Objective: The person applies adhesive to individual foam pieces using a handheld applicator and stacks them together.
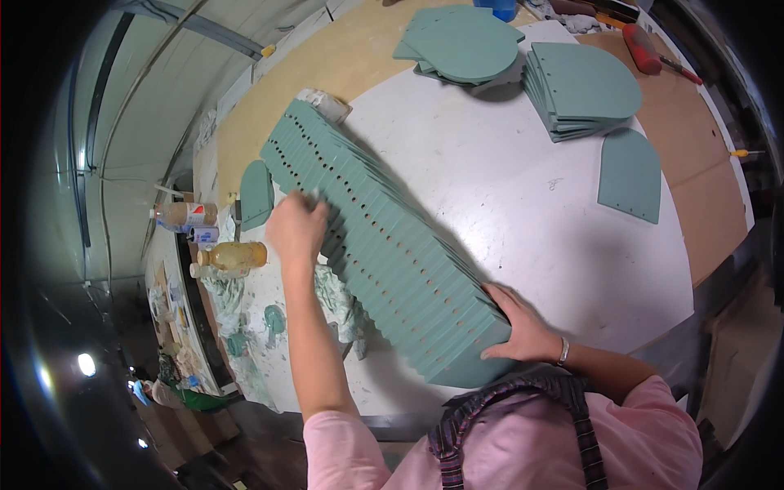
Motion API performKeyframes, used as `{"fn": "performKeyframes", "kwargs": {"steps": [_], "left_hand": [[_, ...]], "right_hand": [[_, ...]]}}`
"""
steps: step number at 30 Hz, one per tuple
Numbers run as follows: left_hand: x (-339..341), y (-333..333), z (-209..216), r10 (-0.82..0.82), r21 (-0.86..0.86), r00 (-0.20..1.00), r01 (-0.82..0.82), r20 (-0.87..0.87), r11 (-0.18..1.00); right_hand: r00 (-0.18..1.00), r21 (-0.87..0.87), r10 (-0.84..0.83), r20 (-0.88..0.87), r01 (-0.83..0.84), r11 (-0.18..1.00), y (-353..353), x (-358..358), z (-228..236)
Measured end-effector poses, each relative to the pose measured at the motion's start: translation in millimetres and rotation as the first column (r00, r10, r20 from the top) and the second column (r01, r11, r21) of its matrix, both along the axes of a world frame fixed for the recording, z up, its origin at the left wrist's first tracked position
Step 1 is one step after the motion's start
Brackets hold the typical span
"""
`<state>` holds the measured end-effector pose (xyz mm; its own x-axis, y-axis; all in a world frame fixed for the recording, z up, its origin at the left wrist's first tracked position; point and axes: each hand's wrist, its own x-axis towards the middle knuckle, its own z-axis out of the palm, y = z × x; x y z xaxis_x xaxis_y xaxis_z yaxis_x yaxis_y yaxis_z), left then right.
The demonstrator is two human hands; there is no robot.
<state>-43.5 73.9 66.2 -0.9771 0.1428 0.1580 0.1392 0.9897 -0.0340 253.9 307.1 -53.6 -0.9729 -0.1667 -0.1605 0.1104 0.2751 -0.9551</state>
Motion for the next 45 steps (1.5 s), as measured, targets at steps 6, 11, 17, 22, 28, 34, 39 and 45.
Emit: {"fn": "performKeyframes", "kwargs": {"steps": [6,11,17,22,28,34,39,45], "left_hand": [[1,29,-11,-0.068,0.188,0.98,0.104,-0.186,0.977],[9,39,-19,-0.07,0.111,0.979,0.092,-0.19,0.99],[20,-8,-7,0.127,0.071,0.992,-0.128,0.012,0.989],[8,52,-21,-0.175,0.154,0.958,0.213,-0.229,0.965],[17,-12,-1,-0.006,0.105,0.999,0.001,0.048,0.994],[-2,19,-4,-0.339,0.052,0.91,0.36,-0.238,0.931],[-8,5,-6,-0.347,-0.031,0.931,0.346,-0.111,0.938],[-13,26,-19,-0.44,0.034,0.861,0.463,-0.255,0.886]], "right_hand": [[1.0,-0.01,-0.011,-0.024,0.011,1.0,-8,2,-3],[1.0,-0.026,0.017,-0.001,-0.017,1.0,-5,0,-2],[1.0,-0.003,-0.02,-0.01,0.02,1.0,-7,3,-1],[1.0,-0.051,0.002,-0.012,-0.003,0.999,-8,3,-6],[1.0,-0.023,-0.02,0.022,0.021,1.0,-6,3,0],[1.0,-0.049,-0.017,-0.02,0.016,0.999,-8,2,-2],[1.0,-0.011,-0.018,-0.011,0.018,1.0,-5,4,-5],[0.999,-0.024,-0.021,-0.036,0.021,1.0,-8,2,0]]}}
